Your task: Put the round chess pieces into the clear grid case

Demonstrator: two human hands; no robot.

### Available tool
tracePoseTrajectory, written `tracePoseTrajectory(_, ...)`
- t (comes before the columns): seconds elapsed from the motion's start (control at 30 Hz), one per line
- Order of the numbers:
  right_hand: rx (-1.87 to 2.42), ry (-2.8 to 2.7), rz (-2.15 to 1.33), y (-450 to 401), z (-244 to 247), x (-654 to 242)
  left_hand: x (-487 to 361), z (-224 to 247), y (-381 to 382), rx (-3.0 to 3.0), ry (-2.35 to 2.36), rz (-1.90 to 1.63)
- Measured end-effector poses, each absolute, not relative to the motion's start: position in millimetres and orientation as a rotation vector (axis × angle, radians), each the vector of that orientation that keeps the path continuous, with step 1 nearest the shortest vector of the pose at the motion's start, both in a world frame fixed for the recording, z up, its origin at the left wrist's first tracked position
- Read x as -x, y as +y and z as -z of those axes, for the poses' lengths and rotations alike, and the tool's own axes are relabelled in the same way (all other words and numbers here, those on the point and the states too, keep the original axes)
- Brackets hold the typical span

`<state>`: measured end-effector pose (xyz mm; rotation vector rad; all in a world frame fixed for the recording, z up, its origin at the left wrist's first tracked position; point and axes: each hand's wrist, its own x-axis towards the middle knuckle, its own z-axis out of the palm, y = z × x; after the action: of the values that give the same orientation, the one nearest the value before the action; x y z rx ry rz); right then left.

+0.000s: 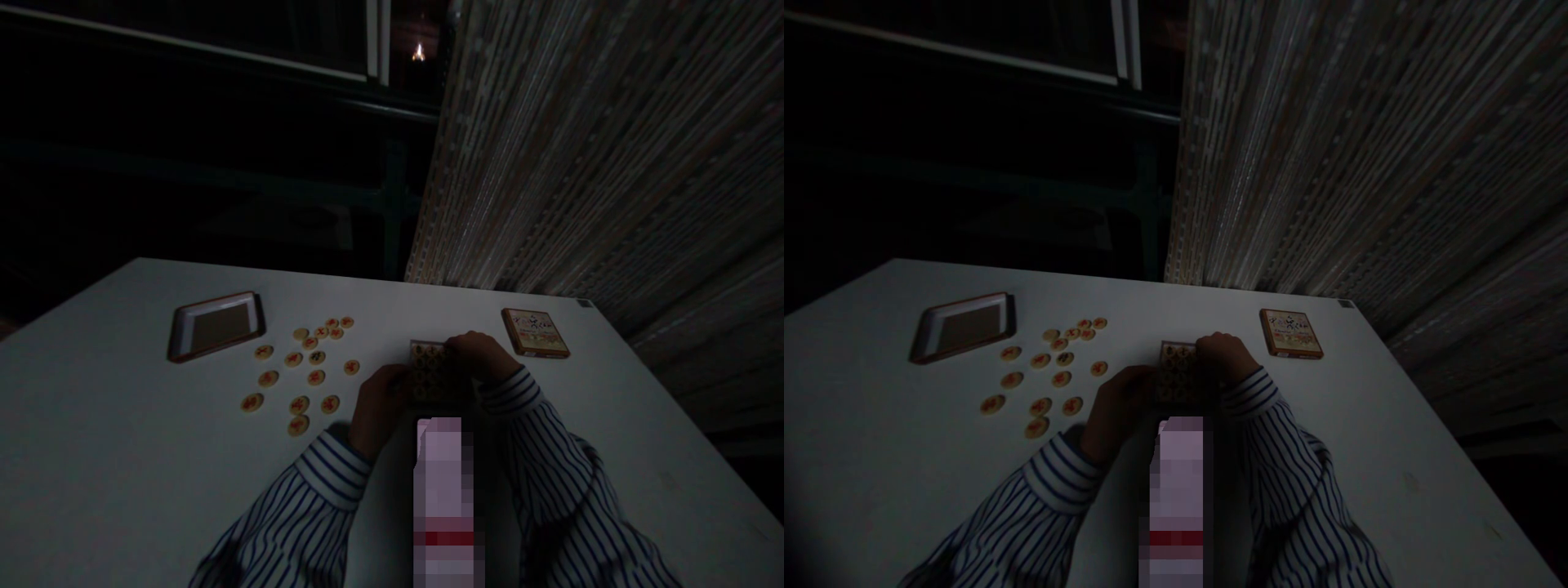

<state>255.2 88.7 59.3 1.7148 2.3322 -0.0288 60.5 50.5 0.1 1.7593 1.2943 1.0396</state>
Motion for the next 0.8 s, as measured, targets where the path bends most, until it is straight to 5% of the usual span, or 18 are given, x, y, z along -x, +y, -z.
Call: tracePoseTrajectory(0.8, -1.681, 2.329, 0.004, 92.2, -53.9, -256.7, -61.0, -2.2, 49.4, -1.737, 1.317, -1.034)
